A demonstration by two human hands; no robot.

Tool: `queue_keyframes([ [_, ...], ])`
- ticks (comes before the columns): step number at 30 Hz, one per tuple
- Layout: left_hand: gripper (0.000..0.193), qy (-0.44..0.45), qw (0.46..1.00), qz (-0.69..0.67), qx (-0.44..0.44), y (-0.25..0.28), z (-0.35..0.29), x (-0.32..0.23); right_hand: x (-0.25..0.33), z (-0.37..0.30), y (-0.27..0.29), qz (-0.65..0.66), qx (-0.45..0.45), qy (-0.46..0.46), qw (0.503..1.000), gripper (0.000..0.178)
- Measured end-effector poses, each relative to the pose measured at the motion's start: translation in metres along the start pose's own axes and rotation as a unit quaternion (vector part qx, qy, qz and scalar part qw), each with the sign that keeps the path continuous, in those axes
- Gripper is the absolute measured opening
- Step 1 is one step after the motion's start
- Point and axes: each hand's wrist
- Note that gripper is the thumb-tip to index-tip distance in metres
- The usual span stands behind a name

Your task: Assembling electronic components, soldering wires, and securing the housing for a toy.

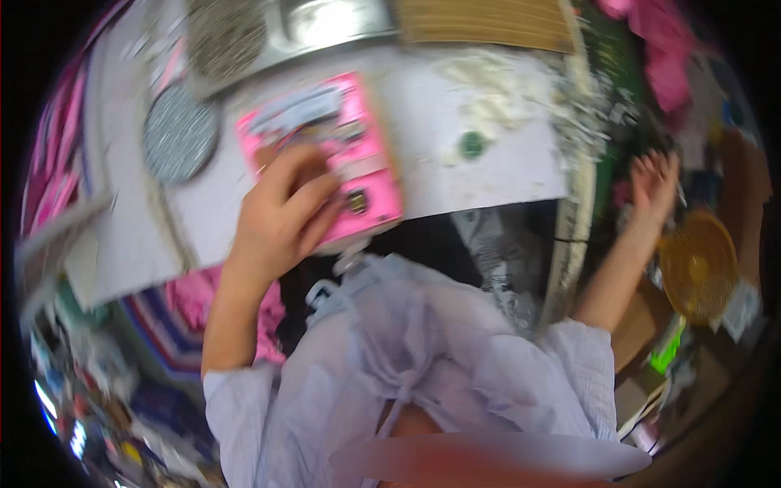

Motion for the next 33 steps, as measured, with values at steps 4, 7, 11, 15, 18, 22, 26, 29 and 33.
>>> queue_keyframes([
  [4,0.024,0.065,0.994,-0.052,-0.076,0.003,-0.018,0.0,-0.061,-0.074,-0.091,-0.026,0.056,-0.008,0.998,0.029],
  [7,0.027,0.078,0.993,-0.032,-0.086,-0.007,-0.025,-0.005,-0.138,-0.143,-0.214,-0.454,0.165,0.093,0.87,0.026],
  [11,0.029,0.013,0.996,0.06,-0.068,-0.008,-0.015,-0.001,-0.185,-0.153,-0.292,-0.531,0.433,0.246,0.686,0.028],
  [15,0.036,-0.007,0.996,0.078,-0.048,-0.008,-0.009,-0.003,-0.2,-0.152,-0.309,-0.574,0.439,0.262,0.64,0.023],
  [18,0.037,-0.004,0.995,0.087,-0.05,-0.009,-0.01,-0.001,-0.204,-0.152,-0.31,-0.575,0.439,0.266,0.637,0.019],
  [22,0.04,-0.001,0.994,0.088,-0.059,-0.009,-0.011,0.0,-0.199,-0.147,-0.312,-0.563,0.468,0.229,0.642,0.017],
  [26,0.043,0.02,0.988,0.113,-0.108,-0.007,-0.003,-0.004,-0.191,-0.11,-0.322,-0.555,0.425,0.212,0.683,0.018],
  [29,0.043,0.051,0.979,0.155,-0.118,-0.006,0.011,-0.004,-0.199,-0.094,-0.334,-0.61,0.391,0.235,0.648,0.024],
  [33,0.038,0.067,0.972,0.193,-0.117,-0.012,0.02,0.003,-0.198,-0.091,-0.348,-0.681,0.389,0.23,0.577,0.027],
])
Point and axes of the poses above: each hand's wrist, its own z-axis towards the middle knuckle, its own y-axis out of the back of the hand, x = y × z, and after that the axes turned 11 degrees about x, right-handed
